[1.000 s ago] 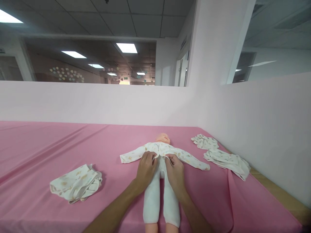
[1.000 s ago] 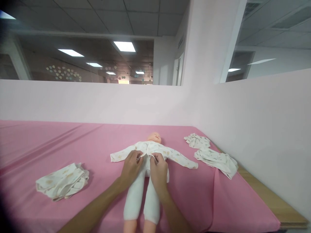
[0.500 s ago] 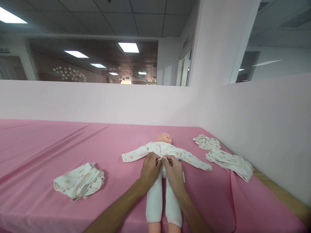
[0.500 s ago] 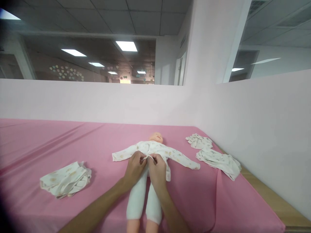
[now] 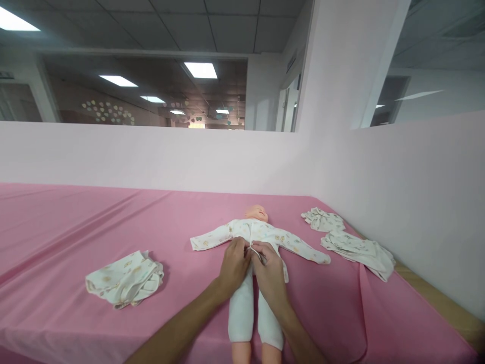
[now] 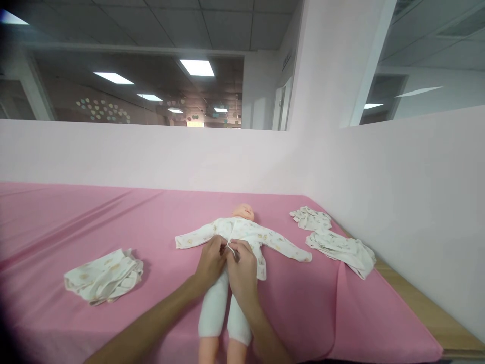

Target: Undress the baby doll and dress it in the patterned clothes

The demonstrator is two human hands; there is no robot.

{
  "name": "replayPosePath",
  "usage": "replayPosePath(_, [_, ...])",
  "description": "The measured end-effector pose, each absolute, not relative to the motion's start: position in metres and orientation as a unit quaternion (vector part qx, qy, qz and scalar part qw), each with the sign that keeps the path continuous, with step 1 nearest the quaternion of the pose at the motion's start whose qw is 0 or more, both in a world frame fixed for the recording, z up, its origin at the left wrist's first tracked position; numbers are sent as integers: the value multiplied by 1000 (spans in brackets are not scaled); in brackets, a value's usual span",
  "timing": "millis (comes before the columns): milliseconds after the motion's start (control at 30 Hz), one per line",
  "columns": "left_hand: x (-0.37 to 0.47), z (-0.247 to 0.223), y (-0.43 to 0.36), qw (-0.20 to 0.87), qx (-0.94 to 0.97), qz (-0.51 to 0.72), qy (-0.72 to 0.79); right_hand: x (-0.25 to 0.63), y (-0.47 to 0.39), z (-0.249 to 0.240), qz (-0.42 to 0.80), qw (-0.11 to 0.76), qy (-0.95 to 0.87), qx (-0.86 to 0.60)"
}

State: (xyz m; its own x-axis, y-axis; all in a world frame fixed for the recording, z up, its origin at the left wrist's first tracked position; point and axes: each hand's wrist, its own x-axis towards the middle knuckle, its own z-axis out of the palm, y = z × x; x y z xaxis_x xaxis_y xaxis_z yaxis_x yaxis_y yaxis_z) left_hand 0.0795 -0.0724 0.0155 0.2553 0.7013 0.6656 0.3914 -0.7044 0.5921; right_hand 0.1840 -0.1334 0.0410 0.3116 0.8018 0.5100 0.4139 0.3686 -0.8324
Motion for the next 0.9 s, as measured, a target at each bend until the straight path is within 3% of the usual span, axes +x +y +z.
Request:
replayPosePath(433, [75, 37, -81, 423, 667, 510, 340, 184, -135, 38, 122, 568, -595, -556])
replayPosePath(700, [74, 31, -67, 433, 674, 508, 318, 186, -138, 33, 87, 529, -644, -547])
replayPosePath(900, [76, 26, -61, 444, 663, 521, 305, 185, -139, 34, 101, 567, -599, -557])
